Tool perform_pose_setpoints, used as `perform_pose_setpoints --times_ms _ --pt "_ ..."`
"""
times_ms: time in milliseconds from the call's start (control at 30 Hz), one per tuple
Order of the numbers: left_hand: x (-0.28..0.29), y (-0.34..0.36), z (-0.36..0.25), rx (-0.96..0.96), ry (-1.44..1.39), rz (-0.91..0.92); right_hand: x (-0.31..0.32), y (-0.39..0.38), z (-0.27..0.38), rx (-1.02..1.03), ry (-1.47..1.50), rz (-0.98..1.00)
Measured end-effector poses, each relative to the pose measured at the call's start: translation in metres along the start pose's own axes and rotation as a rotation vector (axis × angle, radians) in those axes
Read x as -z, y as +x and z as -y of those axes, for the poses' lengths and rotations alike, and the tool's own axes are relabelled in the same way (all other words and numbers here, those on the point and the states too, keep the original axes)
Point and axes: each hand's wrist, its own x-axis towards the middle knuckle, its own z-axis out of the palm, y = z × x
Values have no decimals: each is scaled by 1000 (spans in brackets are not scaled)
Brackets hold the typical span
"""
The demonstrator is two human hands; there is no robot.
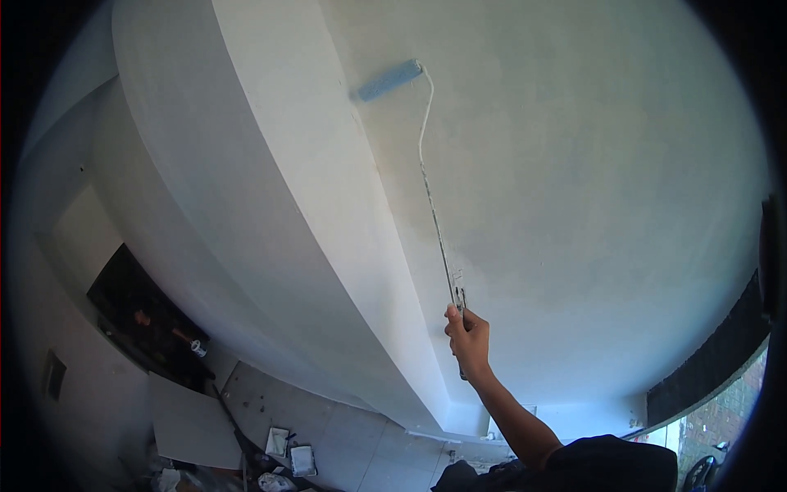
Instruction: The person is painting a ceiling using a paint roller.
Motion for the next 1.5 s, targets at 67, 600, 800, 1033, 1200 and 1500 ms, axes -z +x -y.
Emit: perform_pose_setpoints --times_ms 67,600,800,1033,1200,1500 --pt "-3 -2 -12 -99 -132 -150 5 0 5 11 -7 -26" --pt "-47 51 -39 -216 255 -121 19 -3 26 -27 1 -45" --pt "40 143 -75 388 -716 892 32 -26 1 -62 12 -105" --pt "115 171 -107 518 -719 730 -4 5 41 48 10 -67" --pt "176 194 -143 493 -691 772 21 -37 -5 -87 -36 -47" --pt "290 260 -248 -188 -1367 748 -15 -29 -5 16 -79 -100"
